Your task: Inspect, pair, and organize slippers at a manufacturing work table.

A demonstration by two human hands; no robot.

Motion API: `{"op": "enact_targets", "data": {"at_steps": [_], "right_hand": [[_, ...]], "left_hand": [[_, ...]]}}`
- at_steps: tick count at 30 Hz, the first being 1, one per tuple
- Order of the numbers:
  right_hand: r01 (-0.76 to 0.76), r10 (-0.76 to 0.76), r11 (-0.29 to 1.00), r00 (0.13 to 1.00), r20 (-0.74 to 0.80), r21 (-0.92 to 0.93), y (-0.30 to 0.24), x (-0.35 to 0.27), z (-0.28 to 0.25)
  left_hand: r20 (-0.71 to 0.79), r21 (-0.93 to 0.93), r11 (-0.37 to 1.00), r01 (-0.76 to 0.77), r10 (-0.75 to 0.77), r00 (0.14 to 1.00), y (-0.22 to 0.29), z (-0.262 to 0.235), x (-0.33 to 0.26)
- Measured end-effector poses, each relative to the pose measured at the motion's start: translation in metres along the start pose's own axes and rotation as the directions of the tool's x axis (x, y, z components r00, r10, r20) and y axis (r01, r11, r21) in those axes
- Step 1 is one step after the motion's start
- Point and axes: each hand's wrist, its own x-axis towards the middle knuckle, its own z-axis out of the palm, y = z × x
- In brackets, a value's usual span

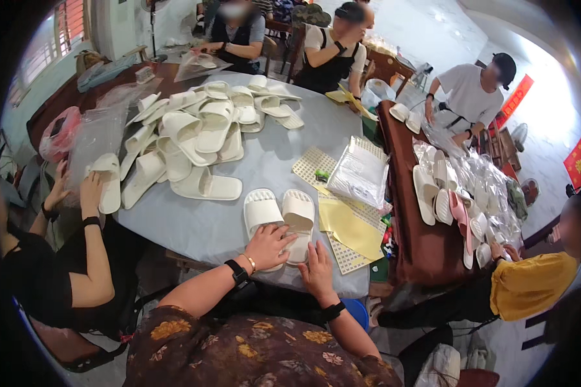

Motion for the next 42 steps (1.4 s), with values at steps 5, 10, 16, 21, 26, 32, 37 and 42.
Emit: {"op": "enact_targets", "data": {"at_steps": [5, 10, 16, 21, 26, 32, 37, 42], "right_hand": [[0.008, -0.004, 0.989, 1.0, 0.027, -0.145, -0.003, 0.0, 0.008], [0.026, -0.029, 0.985, 0.999, -0.016, -0.17, -0.004, -0.002, 0.005], [0.028, -0.032, 0.986, 0.999, -0.021, -0.165, -0.005, 0.0, 0.006], [0.059, -0.06, 0.978, 0.998, 0.001, -0.201, -0.007, 0.0, 0.003], [0.064, -0.06, 0.982, 0.998, 0.026, -0.18, -0.006, 0.0, 0.001], [0.023, -0.023, 0.999, 1.0, -0.006, -0.036, -0.002, 0.0, 0.003], [0.014, -0.014, 1.0, 0.999, 0.031, 0.015, -0.002, 0.001, -0.002], [-0.01, 0.009, 1.0, 0.999, 0.048, 0.009, -0.004, -0.002, -0.007]], "left_hand": [[-0.016, 0.064, 0.998, -0.018, 0.019, 1.0, 0.0, -0.004, 0.0], [-0.211, -0.155, 0.988, -0.024, -0.01, 0.977, 0.001, 0.004, -0.005], [-0.253, -0.218, 0.956, 0.196, -0.249, 0.935, -0.004, 0.002, -0.002], [-0.088, -0.054, 0.934, 0.353, -0.357, 0.93, 0.01, -0.001, 0.018], [-0.016, -0.01, 0.895, 0.446, -0.446, 0.895, 0.015, 0.007, 0.04], [-0.112, -0.077, 0.915, 0.396, -0.403, 0.908, 0.013, -0.012, 0.032], [-0.265, -0.035, 0.948, 0.318, -0.315, 0.911, -0.012, -0.072, 0.033], [-0.456, 0.17, 0.921, 0.35, -0.242, 0.857, -0.101, -0.173, 0.083]]}}
